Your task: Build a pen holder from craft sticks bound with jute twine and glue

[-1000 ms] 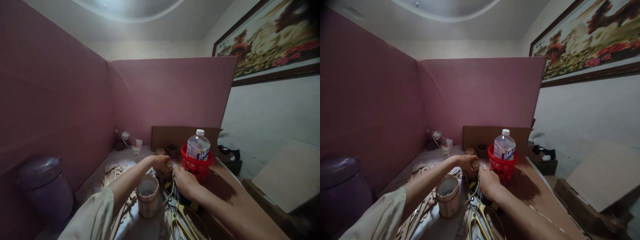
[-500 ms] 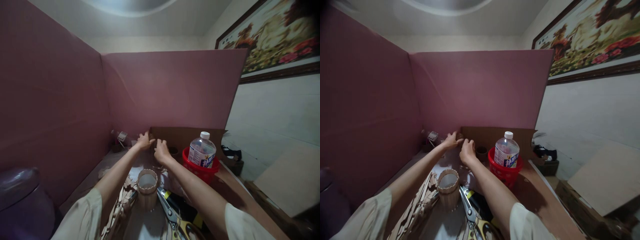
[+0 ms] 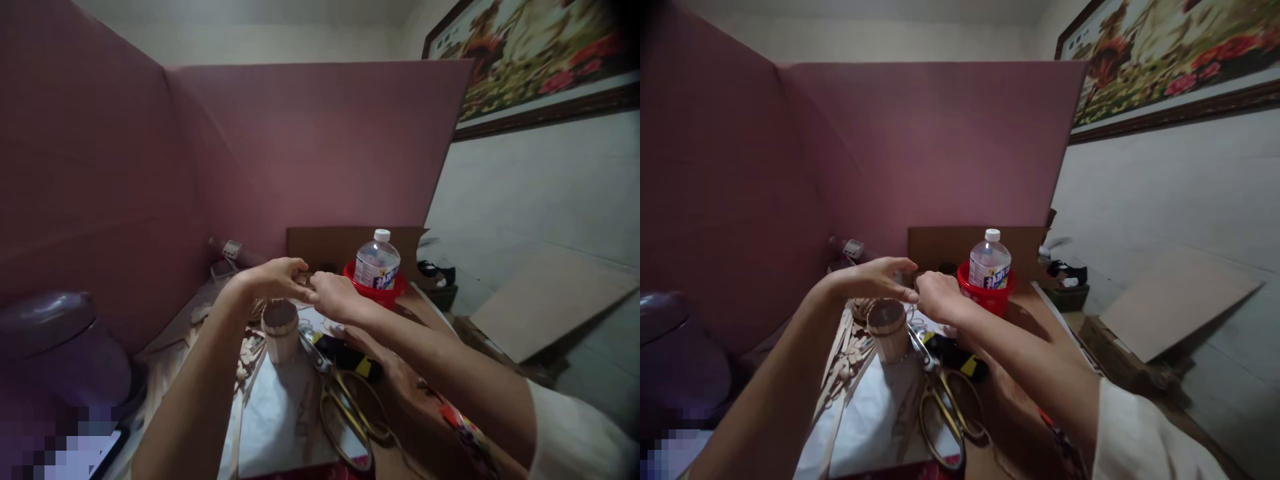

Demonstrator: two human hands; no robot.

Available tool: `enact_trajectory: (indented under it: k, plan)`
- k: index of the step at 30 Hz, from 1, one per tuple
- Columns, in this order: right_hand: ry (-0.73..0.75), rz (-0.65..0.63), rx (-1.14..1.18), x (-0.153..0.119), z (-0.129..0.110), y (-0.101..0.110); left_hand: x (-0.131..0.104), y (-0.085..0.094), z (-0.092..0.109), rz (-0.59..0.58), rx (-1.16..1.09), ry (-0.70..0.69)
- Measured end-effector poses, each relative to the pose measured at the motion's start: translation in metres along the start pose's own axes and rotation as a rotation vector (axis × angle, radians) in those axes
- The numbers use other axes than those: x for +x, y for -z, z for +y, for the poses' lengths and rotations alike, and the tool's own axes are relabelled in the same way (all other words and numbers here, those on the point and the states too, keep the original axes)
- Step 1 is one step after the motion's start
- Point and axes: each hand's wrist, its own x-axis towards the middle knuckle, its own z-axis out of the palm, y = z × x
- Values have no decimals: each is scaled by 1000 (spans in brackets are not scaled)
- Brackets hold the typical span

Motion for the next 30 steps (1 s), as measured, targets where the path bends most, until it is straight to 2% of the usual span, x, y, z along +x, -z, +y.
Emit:
enact_trajectory:
  k: [3, 6, 10, 14, 19, 22, 25, 28, 30]
  plan:
    - [65, 50, 24, -43, 11, -2, -19, -28, 9, -8, 102, 68]
    - [77, 43, 36, -83, 19, -17, -29, -50, 9, 43, 202, 187]
    - [101, 10, 51, -123, 18, -40, -49, -51, 14, 168, 240, 238]
    - [72, -23, -8, -142, 7, -52, -75, -50, 20, 237, 196, 162]
    - [56, -117, -27, -151, -11, -41, -95, -72, 6, 231, 93, 52]
    - [14, -101, -4, -162, -15, -34, -98, -88, -10, 307, -127, -13]
    - [12, -37, 31, -175, -11, -36, -100, -101, -22, 400, -370, -12]
    - [52, 36, -34, -183, -6, -48, -103, -108, -22, 400, -648, 22]
    - [45, 37, -101, -184, -3, -57, -105, -110, -18, 386, -782, 72]
